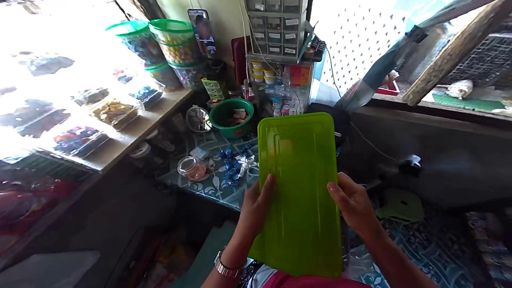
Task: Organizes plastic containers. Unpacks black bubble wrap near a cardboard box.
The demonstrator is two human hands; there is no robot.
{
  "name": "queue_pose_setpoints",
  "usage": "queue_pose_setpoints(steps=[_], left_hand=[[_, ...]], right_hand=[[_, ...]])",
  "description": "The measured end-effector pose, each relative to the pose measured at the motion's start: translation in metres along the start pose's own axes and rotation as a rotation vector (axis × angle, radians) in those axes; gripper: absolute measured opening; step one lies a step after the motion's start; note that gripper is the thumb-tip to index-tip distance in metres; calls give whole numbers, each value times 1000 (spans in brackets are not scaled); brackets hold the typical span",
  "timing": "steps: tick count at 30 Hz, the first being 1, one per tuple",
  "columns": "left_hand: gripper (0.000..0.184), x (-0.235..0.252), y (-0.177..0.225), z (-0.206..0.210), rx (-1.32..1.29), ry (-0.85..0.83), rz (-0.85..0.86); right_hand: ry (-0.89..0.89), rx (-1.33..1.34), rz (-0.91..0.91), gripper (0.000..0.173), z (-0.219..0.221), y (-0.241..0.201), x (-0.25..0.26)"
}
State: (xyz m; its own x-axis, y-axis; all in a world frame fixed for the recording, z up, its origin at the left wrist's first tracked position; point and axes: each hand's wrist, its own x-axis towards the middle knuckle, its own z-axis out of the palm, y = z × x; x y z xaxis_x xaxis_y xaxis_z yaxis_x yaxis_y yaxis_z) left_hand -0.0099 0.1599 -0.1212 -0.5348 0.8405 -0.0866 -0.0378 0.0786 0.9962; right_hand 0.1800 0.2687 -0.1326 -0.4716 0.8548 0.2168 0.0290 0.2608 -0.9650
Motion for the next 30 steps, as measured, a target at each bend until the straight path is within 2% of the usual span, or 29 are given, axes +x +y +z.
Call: queue_pose_setpoints(steps=[2,4,5,6,8,10,12,15,23,26,30], left_hand=[[40,3,-3,0,-13,-80,71],[62,13,-13,-12,70,-171,152],[71,20,-19,-20,176,-183,184],[72,26,-24,-25,355,-148,192],[67,34,-36,-30,689,-104,99],[65,36,-48,-29,808,-157,-63],[52,35,-57,-27,807,-148,-71],[37,34,-66,-29,764,-78,54],[38,20,-64,-44,683,139,218],[42,14,-50,-66,621,319,166],[39,2,-22,-86,325,530,14]], right_hand=[[25,20,-20,36,-8,2,0],[44,71,0,37,-20,3,-1],[56,98,34,37,-27,3,-1],[73,117,80,39,-34,2,-2],[109,158,147,43,-44,2,-4],[140,180,155,45,-51,6,-6],[163,192,144,47,-57,11,-6],[197,157,165,51,-62,8,-8],[263,170,251,53,-68,7,-13],[249,134,280,53,-72,10,-13],[166,40,323,53,-70,24,-10]])
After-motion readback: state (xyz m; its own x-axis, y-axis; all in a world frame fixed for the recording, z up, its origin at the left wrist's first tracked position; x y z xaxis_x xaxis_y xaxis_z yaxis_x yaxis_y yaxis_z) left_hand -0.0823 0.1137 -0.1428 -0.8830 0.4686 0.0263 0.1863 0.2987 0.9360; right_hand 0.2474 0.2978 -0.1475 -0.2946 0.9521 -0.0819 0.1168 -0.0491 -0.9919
